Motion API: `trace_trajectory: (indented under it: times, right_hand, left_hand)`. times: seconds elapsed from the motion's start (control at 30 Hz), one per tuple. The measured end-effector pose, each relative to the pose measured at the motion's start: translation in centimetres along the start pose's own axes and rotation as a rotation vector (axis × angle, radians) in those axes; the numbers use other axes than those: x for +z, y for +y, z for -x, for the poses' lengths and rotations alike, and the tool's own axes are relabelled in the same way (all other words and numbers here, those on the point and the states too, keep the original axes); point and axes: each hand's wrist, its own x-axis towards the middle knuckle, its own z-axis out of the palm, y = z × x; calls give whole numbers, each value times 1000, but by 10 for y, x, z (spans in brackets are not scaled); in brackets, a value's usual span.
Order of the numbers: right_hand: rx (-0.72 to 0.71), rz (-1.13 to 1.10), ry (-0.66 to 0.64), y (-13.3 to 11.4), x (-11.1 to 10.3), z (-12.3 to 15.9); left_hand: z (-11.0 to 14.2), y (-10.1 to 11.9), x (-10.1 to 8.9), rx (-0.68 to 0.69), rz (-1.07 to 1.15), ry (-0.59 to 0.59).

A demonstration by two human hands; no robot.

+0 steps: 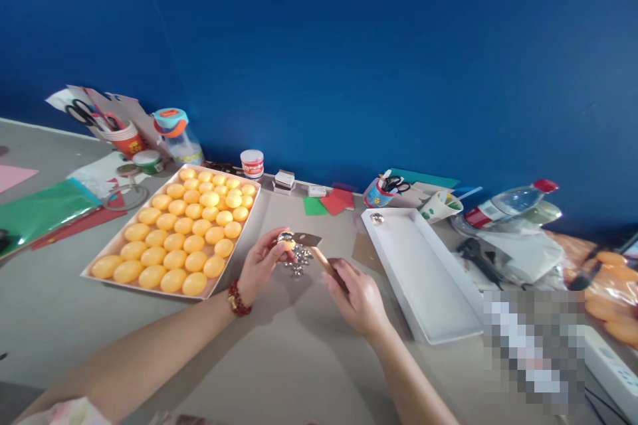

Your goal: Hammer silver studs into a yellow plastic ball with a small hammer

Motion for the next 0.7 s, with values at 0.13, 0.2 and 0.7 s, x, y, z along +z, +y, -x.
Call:
trace_trajectory:
  times: [0.13,0.2,0.7]
  right_hand:
    - [-7,10,-23,0,0,0]
    - [-15,12,-33,0,0,0]
    - [0,27,-10,-3,0,0]
  left_hand:
    - [0,0,0,-15,-12,0]
    - [0,0,0,-16,-5,13]
    - [-1,-3,-2,4,-15,-4]
